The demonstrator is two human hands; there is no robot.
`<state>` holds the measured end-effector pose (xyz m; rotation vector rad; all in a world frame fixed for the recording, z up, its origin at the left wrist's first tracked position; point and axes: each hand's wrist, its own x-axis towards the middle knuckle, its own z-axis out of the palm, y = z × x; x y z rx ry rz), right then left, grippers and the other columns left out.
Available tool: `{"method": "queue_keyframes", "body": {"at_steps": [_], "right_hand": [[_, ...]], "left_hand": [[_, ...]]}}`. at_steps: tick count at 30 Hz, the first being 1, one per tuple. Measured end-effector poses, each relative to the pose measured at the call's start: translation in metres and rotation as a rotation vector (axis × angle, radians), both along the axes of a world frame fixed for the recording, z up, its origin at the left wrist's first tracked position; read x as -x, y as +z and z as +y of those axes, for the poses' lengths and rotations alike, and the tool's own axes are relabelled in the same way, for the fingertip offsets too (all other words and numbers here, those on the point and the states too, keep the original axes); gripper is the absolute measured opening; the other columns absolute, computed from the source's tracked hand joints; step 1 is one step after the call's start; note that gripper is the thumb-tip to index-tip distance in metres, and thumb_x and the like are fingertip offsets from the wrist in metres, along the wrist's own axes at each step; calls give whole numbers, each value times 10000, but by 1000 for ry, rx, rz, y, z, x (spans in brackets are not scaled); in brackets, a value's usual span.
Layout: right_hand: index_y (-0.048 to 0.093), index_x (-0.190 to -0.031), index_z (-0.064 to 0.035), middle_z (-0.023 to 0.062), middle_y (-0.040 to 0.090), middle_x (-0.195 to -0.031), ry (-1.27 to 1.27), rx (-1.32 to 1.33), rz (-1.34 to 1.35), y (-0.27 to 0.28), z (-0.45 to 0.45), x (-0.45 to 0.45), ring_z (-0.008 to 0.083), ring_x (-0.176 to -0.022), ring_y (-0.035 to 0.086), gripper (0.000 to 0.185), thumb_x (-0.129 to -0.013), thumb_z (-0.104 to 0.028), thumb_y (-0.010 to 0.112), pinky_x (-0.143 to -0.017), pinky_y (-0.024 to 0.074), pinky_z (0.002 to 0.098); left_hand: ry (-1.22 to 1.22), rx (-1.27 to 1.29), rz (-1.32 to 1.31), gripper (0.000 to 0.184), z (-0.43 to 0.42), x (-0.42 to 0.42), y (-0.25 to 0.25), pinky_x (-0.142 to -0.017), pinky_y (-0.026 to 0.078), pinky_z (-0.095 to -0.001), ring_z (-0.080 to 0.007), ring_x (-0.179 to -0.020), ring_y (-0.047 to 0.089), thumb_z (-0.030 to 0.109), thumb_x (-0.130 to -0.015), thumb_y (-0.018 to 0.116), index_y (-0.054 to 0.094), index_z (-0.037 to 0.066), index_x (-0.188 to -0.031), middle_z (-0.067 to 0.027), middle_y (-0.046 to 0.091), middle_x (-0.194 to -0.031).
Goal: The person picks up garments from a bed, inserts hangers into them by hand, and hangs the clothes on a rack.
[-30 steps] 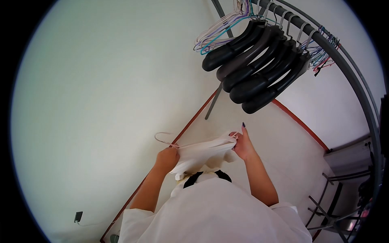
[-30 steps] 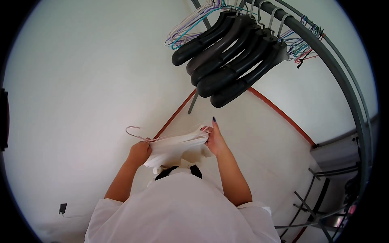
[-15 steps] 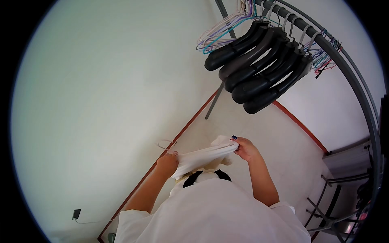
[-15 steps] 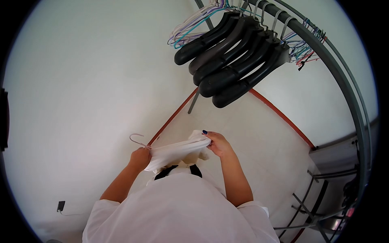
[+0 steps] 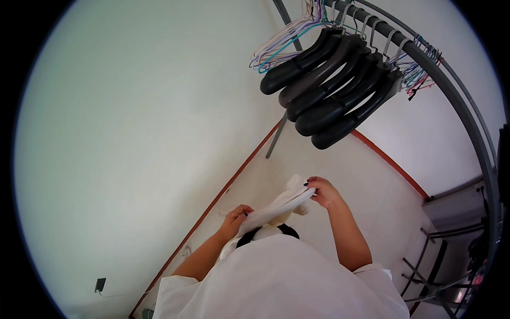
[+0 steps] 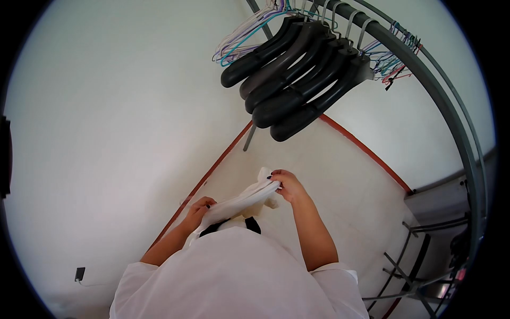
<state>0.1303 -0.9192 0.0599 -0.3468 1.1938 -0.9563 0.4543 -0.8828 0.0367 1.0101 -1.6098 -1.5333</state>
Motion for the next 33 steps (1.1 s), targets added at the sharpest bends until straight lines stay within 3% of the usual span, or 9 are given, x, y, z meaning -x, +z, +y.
{"method": "queue_keyframes", "body": {"at_steps": [4, 9, 12, 17, 19, 22, 27, 29, 33], "right_hand": [[530, -954, -87, 27, 530, -883, 59, 1, 35, -11, 3, 6, 147, -846, 495, 301, -684, -65, 662, -723, 385, 283], [524, -968, -81, 31, 533, -899, 129, -47, 168, -12, 12, 22, 144, -839, 497, 328, -679, -53, 678, -716, 388, 273], [529, -954, -72, 33, 532, -884, 256, -59, 427, -16, 15, 29, 147, -823, 499, 328, -670, -71, 694, -703, 395, 266], [540, -889, -64, 76, 570, -777, 260, 300, 848, -30, 17, 24, 193, -740, 556, 297, -641, -108, 697, -640, 441, 297], [536, -881, -69, 98, 583, -749, 272, 369, 1054, 4, 22, -6, 228, -715, 572, 280, -647, -114, 683, -629, 450, 322], [524, -871, -76, 126, 602, -688, 299, 620, 1325, 15, 27, -57, 313, -651, 586, 215, -704, -144, 641, -595, 454, 397], [552, -885, -78, 113, 605, -750, 331, 607, 1088, 46, 28, -65, 307, -705, 579, 206, -718, -156, 644, -639, 444, 388], [566, -875, -74, 113, 602, -839, 216, 1094, 1470, 50, 25, -37, 297, -813, 565, 218, -712, -178, 667, -723, 429, 388], [552, -923, -77, 121, 590, -913, 306, 1166, 1711, 56, 34, -28, 302, -898, 540, 274, -717, -208, 678, -785, 407, 400]], "left_hand": [[56, -114, 25, 173, 5, 19, 10, -802, 392, -263, -126, -863, 496, 83, -863, 461, 582, -1, -954, -39, 561, -891], [-71, 135, -329, 162, 1, 26, 12, -687, 452, -308, -224, -726, 578, 125, -868, 495, 603, 10, -908, -117, 625, -833], [-173, 192, -473, 139, -4, 32, 16, -653, 448, -305, -274, -703, 566, 113, -837, 516, 602, 34, -912, -151, 610, -807], [-102, 249, -471, 132, -10, 49, 31, -622, 443, -325, -309, -679, 551, 102, -812, 538, 594, 3, -879, -160, 597, -783], [-91, 284, -462, 133, -19, 52, 36, -612, 439, -331, -313, -665, 546, 103, -813, 539, 591, -5, -871, -155, 595, -769], [-90, 333, -412, 108, -28, 58, 48, -592, 434, -338, -300, -659, 555, 84, -816, 554, 596, -12, -842, -154, 587, -738], [-95, 433, -408, 92, -46, 55, 61, -572, 428, -317, -260, -625, 544, 66, -813, 564, 594, -19, -828, -140, 591, -730], [-121, 380, -306, 88, -54, 50, 64, -560, 420, -282, -197, -596, 523, 54, -822, 559, 590, -28, -826, -115, 595, -721], [-218, 360, -280, 92, -61, 57, 72, -533, 405, -257, -147, -569, 480, 51, -830, 551, 593, -30, -827, -93, 583, -675]]}}
